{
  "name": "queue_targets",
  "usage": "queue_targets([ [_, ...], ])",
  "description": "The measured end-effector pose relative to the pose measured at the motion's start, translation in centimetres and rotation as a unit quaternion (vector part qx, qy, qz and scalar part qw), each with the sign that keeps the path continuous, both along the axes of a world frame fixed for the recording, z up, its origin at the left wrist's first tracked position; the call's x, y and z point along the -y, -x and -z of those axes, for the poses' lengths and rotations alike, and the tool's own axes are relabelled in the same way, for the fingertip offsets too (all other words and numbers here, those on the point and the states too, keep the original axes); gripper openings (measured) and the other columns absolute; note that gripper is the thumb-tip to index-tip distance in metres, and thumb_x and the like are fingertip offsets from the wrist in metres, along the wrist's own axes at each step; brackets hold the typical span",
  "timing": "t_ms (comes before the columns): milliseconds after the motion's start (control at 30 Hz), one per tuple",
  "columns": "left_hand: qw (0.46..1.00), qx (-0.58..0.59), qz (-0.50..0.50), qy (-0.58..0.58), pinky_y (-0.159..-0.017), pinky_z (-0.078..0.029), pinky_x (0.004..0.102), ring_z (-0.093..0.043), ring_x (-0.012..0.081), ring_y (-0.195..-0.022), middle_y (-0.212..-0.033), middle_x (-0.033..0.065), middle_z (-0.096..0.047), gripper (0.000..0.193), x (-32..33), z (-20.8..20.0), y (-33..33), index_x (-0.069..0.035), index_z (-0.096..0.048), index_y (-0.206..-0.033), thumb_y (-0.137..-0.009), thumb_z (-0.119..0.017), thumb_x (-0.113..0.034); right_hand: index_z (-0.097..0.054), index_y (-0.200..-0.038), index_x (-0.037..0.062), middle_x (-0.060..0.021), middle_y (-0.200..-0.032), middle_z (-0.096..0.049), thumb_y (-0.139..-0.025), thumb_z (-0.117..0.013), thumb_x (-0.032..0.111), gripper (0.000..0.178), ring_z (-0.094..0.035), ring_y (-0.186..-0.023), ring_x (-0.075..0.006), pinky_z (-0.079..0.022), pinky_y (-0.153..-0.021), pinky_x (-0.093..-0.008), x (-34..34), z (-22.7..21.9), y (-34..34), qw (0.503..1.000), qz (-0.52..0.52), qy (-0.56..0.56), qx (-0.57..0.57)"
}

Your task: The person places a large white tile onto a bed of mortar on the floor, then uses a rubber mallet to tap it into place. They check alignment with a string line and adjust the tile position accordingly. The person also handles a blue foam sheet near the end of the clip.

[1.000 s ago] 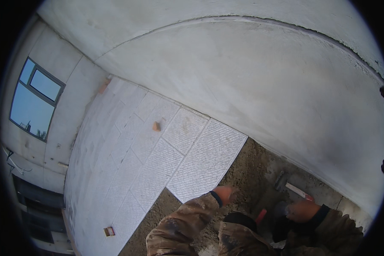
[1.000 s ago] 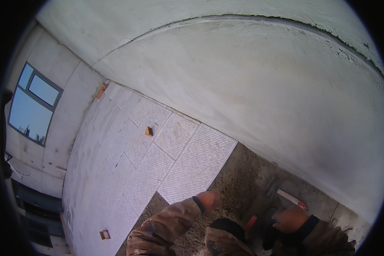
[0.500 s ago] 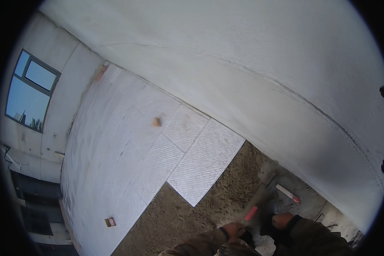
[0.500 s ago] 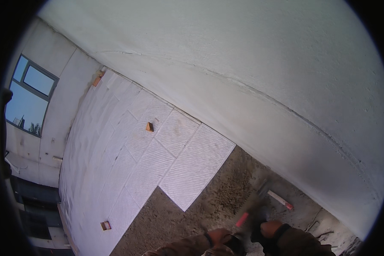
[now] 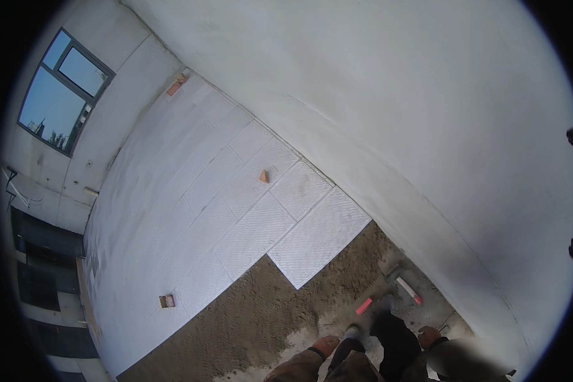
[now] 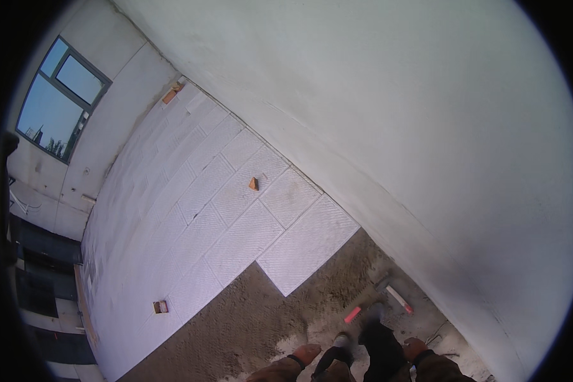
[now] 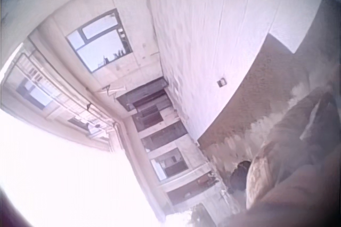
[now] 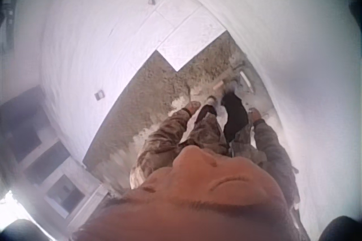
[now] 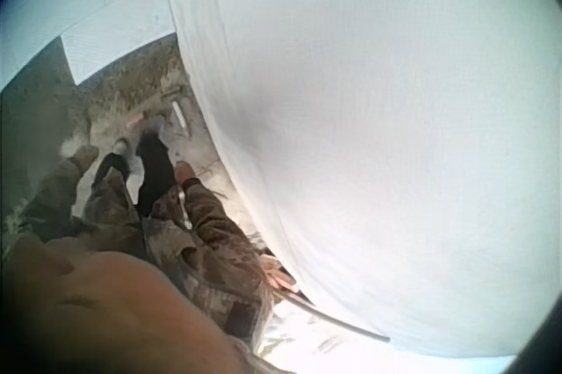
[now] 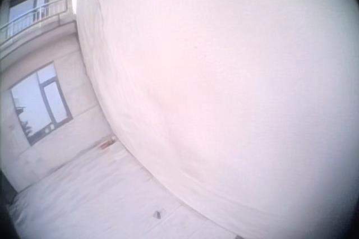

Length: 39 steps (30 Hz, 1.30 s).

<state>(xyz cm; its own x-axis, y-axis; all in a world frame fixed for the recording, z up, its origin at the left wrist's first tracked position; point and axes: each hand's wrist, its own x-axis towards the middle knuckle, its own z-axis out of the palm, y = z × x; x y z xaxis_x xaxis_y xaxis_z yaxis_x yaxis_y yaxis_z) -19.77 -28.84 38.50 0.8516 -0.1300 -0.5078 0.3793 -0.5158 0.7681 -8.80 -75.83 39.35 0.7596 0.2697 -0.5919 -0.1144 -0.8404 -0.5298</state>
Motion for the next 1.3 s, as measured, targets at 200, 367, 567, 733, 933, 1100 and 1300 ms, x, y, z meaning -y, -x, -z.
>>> queue_targets([
  [200,0.961,-0.080,0.161,-0.212,-0.080,-0.055,0.0493,-0.070,0.0387,-0.096,-0.092,0.0177,-0.071,0.016,-5.1,-6.8,11.9,-0.010,-0.065,-0.087,-0.092,-0.054,-0.020,-0.072,-0.086,0.0059,-0.0203,-0.092,-0.073,-0.088,-0.058,0.026,0.025,-0.069,-0.091,-0.0420,-0.056,-0.084,-0.0522,6.1,-5.5,-0.1,0.968,-0.243,0.061,-0.034],
  [367,0.972,-0.090,0.039,-0.212,-0.079,-0.056,0.0462,-0.071,0.0344,-0.093,-0.092,0.0162,-0.072,0.017,-4.3,-11.3,16.0,-0.009,-0.067,-0.088,-0.092,-0.057,-0.022,-0.074,-0.079,0.0076,-0.0184,-0.086,-0.074,-0.087,-0.060,0.025,0.024,-0.070,-0.084,-0.0432,-0.058,-0.080,-0.0525,6.7,-7.9,-3.8,0.958,-0.259,0.062,-0.101],
  [567,0.913,-0.203,-0.352,0.037,-0.086,-0.054,0.0458,-0.071,0.0325,-0.094,-0.093,0.0161,-0.073,0.028,2.0,-15.5,15.1,-0.007,-0.072,-0.096,-0.096,-0.054,-0.028,-0.074,-0.078,0.0050,-0.0163,-0.077,-0.073,-0.091,-0.059,0.030,0.032,-0.072,-0.067,-0.0301,-0.059,-0.067,-0.0444,0.4,-12.0,-12.4,0.981,-0.190,0.011,-0.025],
  [733,0.932,-0.112,-0.342,0.039,-0.087,-0.054,0.0417,-0.071,0.0299,-0.093,-0.098,0.0149,-0.075,0.034,4.8,-18.3,15.0,-0.011,-0.075,-0.106,-0.097,-0.055,-0.037,-0.073,-0.077,0.0030,-0.0161,-0.071,-0.071,-0.089,-0.060,0.028,0.031,-0.072,-0.067,-0.0316,-0.058,-0.067,-0.0436,-5.2,-15.7,-15.1,0.990,-0.076,-0.043,-0.107],
  [933,0.908,-0.128,-0.399,-0.007,-0.091,-0.054,0.0383,-0.072,0.0276,-0.098,-0.099,0.0115,-0.076,0.035,4.8,-16.9,20.0,-0.014,-0.076,-0.112,-0.098,-0.056,-0.039,-0.072,-0.070,-0.0001,-0.0164,-0.065,-0.070,-0.089,-0.059,0.025,0.034,-0.072,-0.063,-0.0296,-0.059,-0.064,-0.0421,-8.6,-19.2,-13.2,0.979,-0.200,-0.021,-0.029],
  [1100,0.853,-0.162,-0.497,-0.016,-0.100,-0.052,0.0449,-0.069,0.0395,-0.111,-0.116,0.0177,-0.075,0.041,4.1,-15.6,27.3,-0.016,-0.076,-0.123,-0.096,-0.062,-0.044,-0.077,-0.074,0.0018,-0.0158,-0.065,-0.071,-0.089,-0.062,0.029,0.035,-0.072,-0.060,-0.0283,-0.061,-0.062,-0.0409,-12.1,-22.3,-10.6,0.965,-0.258,0.025,-0.044],
  [1300,0.770,-0.201,-0.604,-0.043,-0.096,-0.053,0.0403,-0.072,0.0277,-0.099,-0.105,0.0111,-0.078,0.046,5.2,-16.1,35.2,-0.013,-0.075,-0.123,-0.097,-0.059,-0.048,-0.081,-0.099,0.0178,-0.0116,-0.097,-0.078,-0.086,-0.071,0.040,0.028,-0.074,-0.088,-0.0339,-0.060,-0.079,-0.0439,-16.8,-20.1,-9.0,0.875,-0.472,-0.099,0.049],
])
